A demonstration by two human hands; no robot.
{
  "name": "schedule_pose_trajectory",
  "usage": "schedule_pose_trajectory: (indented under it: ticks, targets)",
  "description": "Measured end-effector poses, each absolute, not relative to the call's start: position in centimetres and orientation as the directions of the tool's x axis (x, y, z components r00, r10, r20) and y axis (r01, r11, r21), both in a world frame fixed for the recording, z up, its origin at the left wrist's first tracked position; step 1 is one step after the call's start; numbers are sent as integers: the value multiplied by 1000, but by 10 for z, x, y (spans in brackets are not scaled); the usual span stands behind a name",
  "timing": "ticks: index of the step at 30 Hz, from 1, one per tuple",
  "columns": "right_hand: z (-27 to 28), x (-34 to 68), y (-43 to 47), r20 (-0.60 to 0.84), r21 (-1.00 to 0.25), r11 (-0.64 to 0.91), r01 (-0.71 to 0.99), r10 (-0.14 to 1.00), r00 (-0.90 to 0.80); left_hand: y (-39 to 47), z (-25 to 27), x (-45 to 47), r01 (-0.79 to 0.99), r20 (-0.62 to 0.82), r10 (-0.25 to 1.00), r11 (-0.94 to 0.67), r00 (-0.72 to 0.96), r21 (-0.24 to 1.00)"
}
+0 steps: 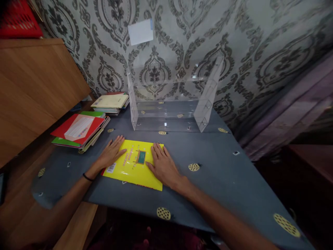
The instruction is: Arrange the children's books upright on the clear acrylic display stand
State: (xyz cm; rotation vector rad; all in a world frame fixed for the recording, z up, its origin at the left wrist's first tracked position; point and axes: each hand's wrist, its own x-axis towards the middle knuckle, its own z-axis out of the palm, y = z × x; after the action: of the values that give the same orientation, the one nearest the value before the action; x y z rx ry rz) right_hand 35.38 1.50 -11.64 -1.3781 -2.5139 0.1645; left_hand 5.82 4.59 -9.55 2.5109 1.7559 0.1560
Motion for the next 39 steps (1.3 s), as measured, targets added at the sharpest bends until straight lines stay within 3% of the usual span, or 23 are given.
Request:
schedule_pose_trajectory:
  ticks: [9,16,21,25,33,39]
  targets:
    - [-107,359,-56,151,-320,666,674,738,-657,45,-99,65,922,73,937,-348,341,170]
    - [-71,312,-51,79,-487,807,335,422,-903,46,-103,67,905,127,929,-368,348,212]
    - [-58,277,-29,126,-524,825,213,322,-938,47,-104,66,900,154,931,-361,332,242]
    - [-65,278,-13,115,-486,829,278,376,-919,45,-99,67,899,133,935,-352,327,262]
    - [-106,321,13,171,-284,710,644,698,-695,39,-89,68,901,160,941,-332,297,278]
    - [-126,326,15,276,-182,719,670,692,-667,18,-97,97,876,226,924,-370,310,310]
